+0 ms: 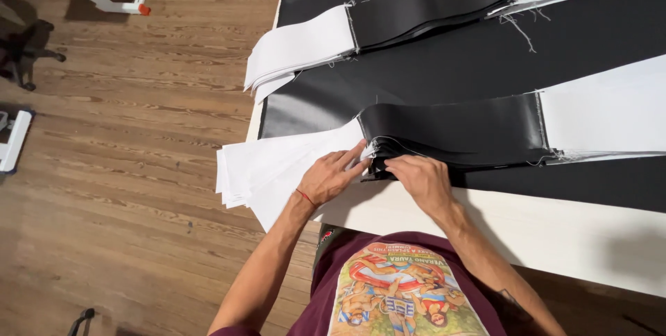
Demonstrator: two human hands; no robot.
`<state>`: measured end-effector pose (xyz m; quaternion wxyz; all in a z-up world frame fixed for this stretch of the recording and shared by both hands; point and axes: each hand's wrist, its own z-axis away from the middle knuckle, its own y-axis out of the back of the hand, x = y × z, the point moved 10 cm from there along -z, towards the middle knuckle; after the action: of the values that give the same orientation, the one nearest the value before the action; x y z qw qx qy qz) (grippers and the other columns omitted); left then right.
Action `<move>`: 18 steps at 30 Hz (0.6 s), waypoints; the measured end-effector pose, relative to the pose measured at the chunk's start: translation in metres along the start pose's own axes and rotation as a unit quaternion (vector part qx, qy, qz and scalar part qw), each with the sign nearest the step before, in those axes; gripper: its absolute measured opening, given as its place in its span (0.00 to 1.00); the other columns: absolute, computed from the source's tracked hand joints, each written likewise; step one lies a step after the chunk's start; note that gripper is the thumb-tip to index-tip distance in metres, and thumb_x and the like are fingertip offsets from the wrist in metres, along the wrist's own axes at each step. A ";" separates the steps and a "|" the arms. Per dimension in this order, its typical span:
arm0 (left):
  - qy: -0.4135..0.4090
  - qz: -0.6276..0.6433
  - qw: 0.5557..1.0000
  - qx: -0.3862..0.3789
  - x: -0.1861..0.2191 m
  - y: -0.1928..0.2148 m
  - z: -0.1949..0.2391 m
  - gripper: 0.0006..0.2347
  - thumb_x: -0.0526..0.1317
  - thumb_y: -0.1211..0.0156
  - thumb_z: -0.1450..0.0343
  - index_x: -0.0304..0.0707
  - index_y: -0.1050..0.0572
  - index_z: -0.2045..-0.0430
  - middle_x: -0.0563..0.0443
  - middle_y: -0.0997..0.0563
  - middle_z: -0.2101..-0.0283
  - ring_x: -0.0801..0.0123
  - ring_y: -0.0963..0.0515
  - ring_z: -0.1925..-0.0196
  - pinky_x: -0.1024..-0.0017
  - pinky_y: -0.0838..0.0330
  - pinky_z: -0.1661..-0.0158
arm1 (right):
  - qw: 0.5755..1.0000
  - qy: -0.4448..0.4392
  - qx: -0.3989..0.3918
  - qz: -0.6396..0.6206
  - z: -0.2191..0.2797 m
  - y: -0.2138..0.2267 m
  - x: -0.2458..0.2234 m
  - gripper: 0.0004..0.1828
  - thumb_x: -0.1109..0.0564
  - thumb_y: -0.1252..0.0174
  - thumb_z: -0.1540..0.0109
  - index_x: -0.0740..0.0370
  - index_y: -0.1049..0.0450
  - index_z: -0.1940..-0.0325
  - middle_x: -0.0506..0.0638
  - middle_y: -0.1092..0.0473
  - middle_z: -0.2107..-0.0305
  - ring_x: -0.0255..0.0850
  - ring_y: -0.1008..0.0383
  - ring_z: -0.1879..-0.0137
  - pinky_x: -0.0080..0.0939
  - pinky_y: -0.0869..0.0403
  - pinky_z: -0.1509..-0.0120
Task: Stacking and aligning strips of black and white material on a workbench
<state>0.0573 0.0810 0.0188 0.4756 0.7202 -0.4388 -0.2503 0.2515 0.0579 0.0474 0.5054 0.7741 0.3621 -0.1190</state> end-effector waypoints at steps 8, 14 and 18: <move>0.036 0.002 0.998 0.043 0.006 0.017 -0.011 0.14 0.48 0.39 0.15 0.43 0.19 0.39 0.33 0.19 0.28 0.50 0.09 0.44 0.57 0.14 0.40 | 0.993 0.045 0.072 0.087 -0.011 0.017 -0.009 0.04 0.52 0.31 0.24 0.47 0.11 0.52 0.38 0.16 0.59 0.41 0.12 0.52 0.40 0.16 0.49; 0.056 -0.012 0.998 0.029 -0.008 0.000 -0.006 0.13 0.38 0.49 0.13 0.45 0.20 0.34 0.38 0.18 0.29 0.51 0.11 0.43 0.60 0.12 0.44 | 0.984 0.039 0.129 0.118 0.014 0.010 -0.011 0.09 0.45 0.26 0.28 0.45 0.18 0.58 0.37 0.29 0.73 0.39 0.21 0.66 0.38 0.20 0.61; 0.024 -0.028 0.999 -0.022 -0.012 0.016 -0.022 0.12 0.33 0.48 0.14 0.54 0.26 0.38 0.42 0.19 0.31 0.52 0.12 0.43 0.58 0.09 0.54 | 0.987 0.078 0.052 0.133 0.044 -0.026 0.009 0.19 0.45 0.28 0.31 0.54 0.16 0.39 0.50 0.20 0.54 0.51 0.16 0.50 0.51 0.18 0.48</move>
<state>0.0624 0.0986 0.0416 0.4947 0.7274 -0.4010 -0.2557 0.2481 0.0291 0.0041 0.4461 0.8474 0.2879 -0.0088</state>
